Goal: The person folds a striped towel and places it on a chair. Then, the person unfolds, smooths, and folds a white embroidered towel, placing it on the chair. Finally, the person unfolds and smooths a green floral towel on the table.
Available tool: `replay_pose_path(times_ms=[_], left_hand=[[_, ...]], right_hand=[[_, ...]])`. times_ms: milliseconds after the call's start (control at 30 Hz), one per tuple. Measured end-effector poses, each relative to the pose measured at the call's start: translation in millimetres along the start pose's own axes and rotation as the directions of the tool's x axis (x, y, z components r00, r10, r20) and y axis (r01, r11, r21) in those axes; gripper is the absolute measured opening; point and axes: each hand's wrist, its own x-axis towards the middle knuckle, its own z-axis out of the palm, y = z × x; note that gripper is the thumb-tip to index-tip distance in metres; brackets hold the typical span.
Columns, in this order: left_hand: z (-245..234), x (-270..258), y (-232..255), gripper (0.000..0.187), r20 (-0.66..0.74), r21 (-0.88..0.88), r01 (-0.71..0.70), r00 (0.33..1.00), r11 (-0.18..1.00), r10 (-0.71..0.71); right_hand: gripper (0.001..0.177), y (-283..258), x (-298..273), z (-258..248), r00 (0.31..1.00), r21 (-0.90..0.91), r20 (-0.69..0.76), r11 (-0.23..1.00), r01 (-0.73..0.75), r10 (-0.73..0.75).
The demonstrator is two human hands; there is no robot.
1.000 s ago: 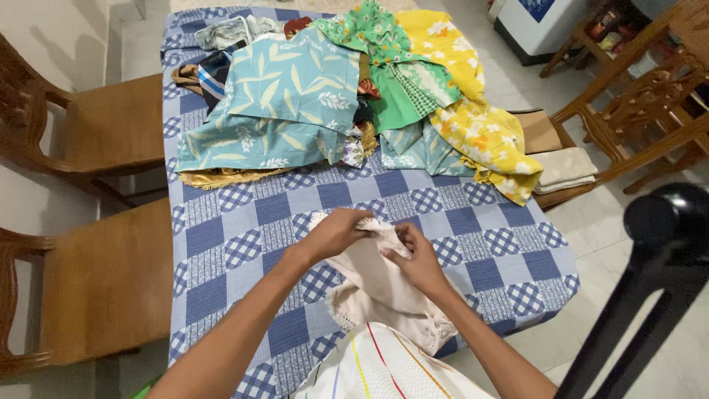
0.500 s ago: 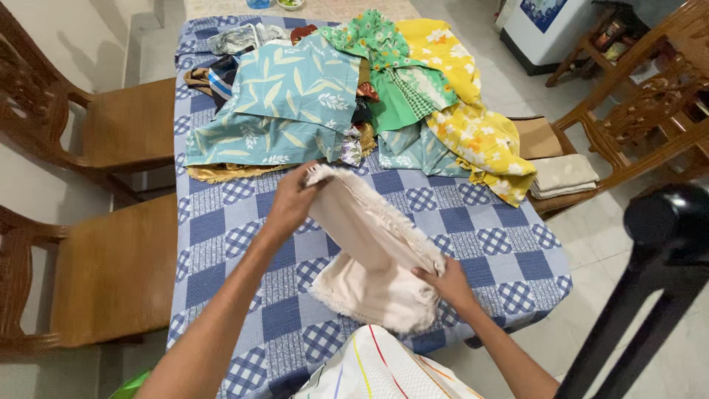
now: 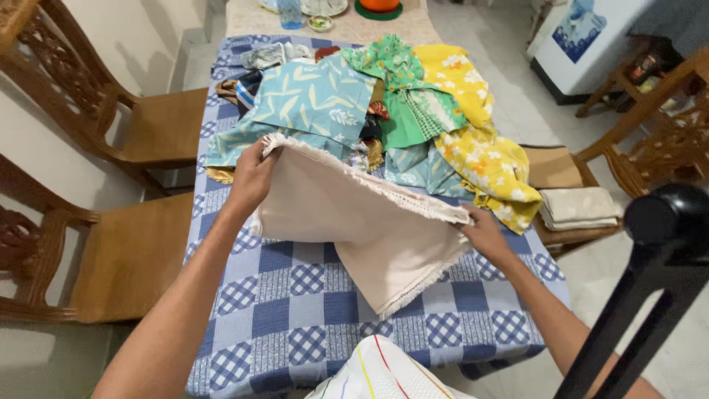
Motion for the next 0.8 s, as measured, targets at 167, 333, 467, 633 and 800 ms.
replay_pose_path(times_ms=[167,333,467,633,800], left_hand=[[-3,8,-16,0.022,-0.088,0.319,-0.234,0.958,0.918,0.274],[-10,32,-41,0.025,-0.086,0.463,-0.114,0.981,0.879,0.173],[-9,59,-46,0.025,-0.113,0.479,0.035,0.993,0.877,0.023],[-13,84,-27,0.023,-0.193,0.116,0.266,0.951,0.957,-0.24],[-23,110,0,0.018,-0.24,0.059,-0.149,0.958,0.987,0.159]], right_hand=[[0.037,-12,28,-21,0.975,-0.152,-0.085,0.97,0.189,-0.203],[0.026,-46,65,-33,0.976,-0.337,-0.065,0.925,0.174,-0.207],[0.028,-59,98,-35,0.971,-0.4,-0.112,0.904,0.152,-0.213],[0.035,-75,156,-46,0.854,-0.585,-0.232,0.768,0.259,-0.465],[0.031,-118,189,-74,0.785,-0.557,-0.356,0.79,0.256,-0.506]])
